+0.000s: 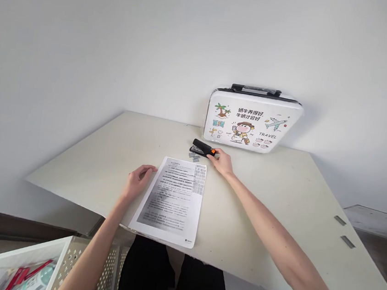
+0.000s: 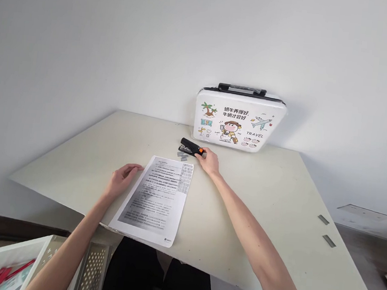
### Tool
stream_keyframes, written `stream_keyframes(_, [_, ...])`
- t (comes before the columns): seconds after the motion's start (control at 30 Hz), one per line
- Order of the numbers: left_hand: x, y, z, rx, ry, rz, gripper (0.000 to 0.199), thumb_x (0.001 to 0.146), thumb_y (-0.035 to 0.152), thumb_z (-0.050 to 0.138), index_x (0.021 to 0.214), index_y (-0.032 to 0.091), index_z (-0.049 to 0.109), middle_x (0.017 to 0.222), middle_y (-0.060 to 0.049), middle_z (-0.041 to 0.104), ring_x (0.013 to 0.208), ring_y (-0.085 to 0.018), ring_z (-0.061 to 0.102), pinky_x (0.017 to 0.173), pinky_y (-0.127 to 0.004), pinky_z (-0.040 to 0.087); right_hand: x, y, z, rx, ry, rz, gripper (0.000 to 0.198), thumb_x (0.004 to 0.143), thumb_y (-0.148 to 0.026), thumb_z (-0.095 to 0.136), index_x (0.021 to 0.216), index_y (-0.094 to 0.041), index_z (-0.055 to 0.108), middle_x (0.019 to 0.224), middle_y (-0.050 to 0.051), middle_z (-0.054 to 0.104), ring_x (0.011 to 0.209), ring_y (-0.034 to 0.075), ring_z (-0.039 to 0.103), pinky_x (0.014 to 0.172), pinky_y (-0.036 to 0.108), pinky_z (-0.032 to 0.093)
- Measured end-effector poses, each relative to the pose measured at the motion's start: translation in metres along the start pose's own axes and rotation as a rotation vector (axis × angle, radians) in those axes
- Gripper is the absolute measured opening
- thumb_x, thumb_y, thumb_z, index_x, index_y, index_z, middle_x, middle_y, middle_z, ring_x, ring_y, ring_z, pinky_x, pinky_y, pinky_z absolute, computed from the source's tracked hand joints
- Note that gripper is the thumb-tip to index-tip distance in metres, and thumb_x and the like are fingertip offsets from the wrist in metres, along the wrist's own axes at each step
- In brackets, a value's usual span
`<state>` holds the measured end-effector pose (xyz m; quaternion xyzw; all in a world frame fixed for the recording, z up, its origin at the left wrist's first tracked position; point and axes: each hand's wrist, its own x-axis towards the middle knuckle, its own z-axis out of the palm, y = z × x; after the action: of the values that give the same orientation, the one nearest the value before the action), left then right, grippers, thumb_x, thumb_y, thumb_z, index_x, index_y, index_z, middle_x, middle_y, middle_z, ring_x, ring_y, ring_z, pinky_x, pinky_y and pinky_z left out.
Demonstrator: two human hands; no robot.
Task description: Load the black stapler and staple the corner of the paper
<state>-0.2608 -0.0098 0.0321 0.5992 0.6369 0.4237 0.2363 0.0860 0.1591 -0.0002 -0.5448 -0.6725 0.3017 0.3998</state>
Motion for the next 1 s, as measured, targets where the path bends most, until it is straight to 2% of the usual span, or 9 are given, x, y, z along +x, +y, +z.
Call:
stream_keyframes(0.1, [0.000,-0.001,0.000,0.004,-0.005,0.000,0.041,0.099,0.058,0.056,0.109,0.024,0.075,0.117,-0.009,0.079,0.116,-0.029,0.071,0.100,-0.041,0.052,-0.009,0.002,-0.011,-0.012,-0.016,0.025,0.034,0.088,-0.047,0.070,0.111,-0.023,0.065,0.086,0.002,0.077,0.051,0.016,0.062,0.061,0.031,0.049])
stream_keyframes(0.23, [-0.001,0.002,0.001,0.004,-0.003,-0.006,0.041,0.099,0.058,0.056,0.110,0.023,0.075,0.116,-0.009,0.080,0.115,-0.028,0.071,0.099,-0.040,0.052,-0.043,0.009,-0.043,-0.032,0.013,0.041,0.034,0.088,-0.053,0.068,0.105,-0.024,0.062,0.095,0.004,0.078,0.050,0.015,0.061,0.057,0.030,0.047])
stream_keyframes(0.33, [-0.002,0.006,0.000,0.011,-0.001,-0.006,0.040,0.098,0.057,0.057,0.109,0.023,0.076,0.116,-0.008,0.079,0.114,-0.028,0.071,0.100,-0.039,0.052,-0.082,0.012,-0.074,-0.056,0.016,0.052,0.040,0.088,-0.061,0.068,0.103,-0.024,0.062,0.081,0.002,0.075,0.045,0.016,0.055,0.052,0.030,0.043])
stream_keyframes(0.43, [0.000,0.008,-0.002,0.029,-0.007,-0.011,0.040,0.098,0.056,0.057,0.109,0.023,0.076,0.118,-0.008,0.079,0.114,-0.028,0.071,0.099,-0.039,0.052,-0.126,0.011,-0.105,-0.075,-0.050,0.095,0.045,0.091,-0.067,0.064,0.109,-0.026,0.063,0.052,-0.006,0.059,0.039,0.018,0.048,0.049,0.030,0.039])
stream_keyframes(0.57, [-0.002,0.020,0.001,0.120,-0.015,-0.004,0.036,0.100,0.053,0.055,0.108,0.025,0.076,0.118,-0.006,0.079,0.112,-0.029,0.071,0.095,-0.039,0.054,-0.186,0.006,-0.139,-0.061,-0.188,0.167,0.045,0.093,-0.067,0.063,0.118,-0.029,0.064,0.048,-0.008,0.055,0.041,0.020,0.052,0.051,0.033,0.044])
stream_keyframes(0.7, [-0.019,0.057,0.029,0.191,-0.028,0.195,0.030,0.103,0.046,0.053,0.114,0.029,0.075,0.122,-0.006,0.076,0.118,-0.030,0.069,0.102,-0.043,0.055,-0.232,0.001,-0.153,-0.061,-0.200,0.169,0.042,0.096,-0.062,0.062,0.123,-0.030,0.065,0.062,-0.003,0.062,0.055,0.022,0.059,0.056,0.035,0.050])
stream_keyframes(0.77, [-0.031,0.081,0.052,0.168,-0.152,0.361,0.028,0.104,0.042,0.054,0.121,0.030,0.073,0.125,-0.006,0.075,0.123,-0.029,0.067,0.109,-0.046,0.053,-0.245,-0.001,-0.154,-0.062,-0.148,0.162,0.044,0.099,-0.061,0.056,0.131,-0.031,0.064,0.074,0.001,0.067,0.067,0.023,0.064,0.062,0.036,0.053])
stream_keyframes(0.87, [-0.044,0.112,0.085,0.157,-0.409,0.560,0.029,0.105,0.035,0.057,0.131,0.033,0.069,0.131,-0.004,0.072,0.135,-0.028,0.060,0.117,-0.051,0.048,-0.251,-0.004,-0.151,-0.033,-0.085,0.184,0.048,0.107,-0.057,0.040,0.139,-0.031,0.063,0.082,0.004,0.070,0.079,0.025,0.066,0.071,0.037,0.054])
stream_keyframes(1.0, [-0.044,0.128,0.117,0.151,-0.480,0.630,0.029,0.103,0.035,0.063,0.131,0.033,0.067,0.129,-0.006,0.071,0.134,-0.028,0.060,0.114,-0.052,0.050,-0.246,-0.005,-0.144,-0.001,-0.014,0.269,0.051,0.107,-0.060,0.036,0.124,-0.027,0.071,0.079,0.005,0.070,0.073,0.025,0.064,0.065,0.035,0.050])
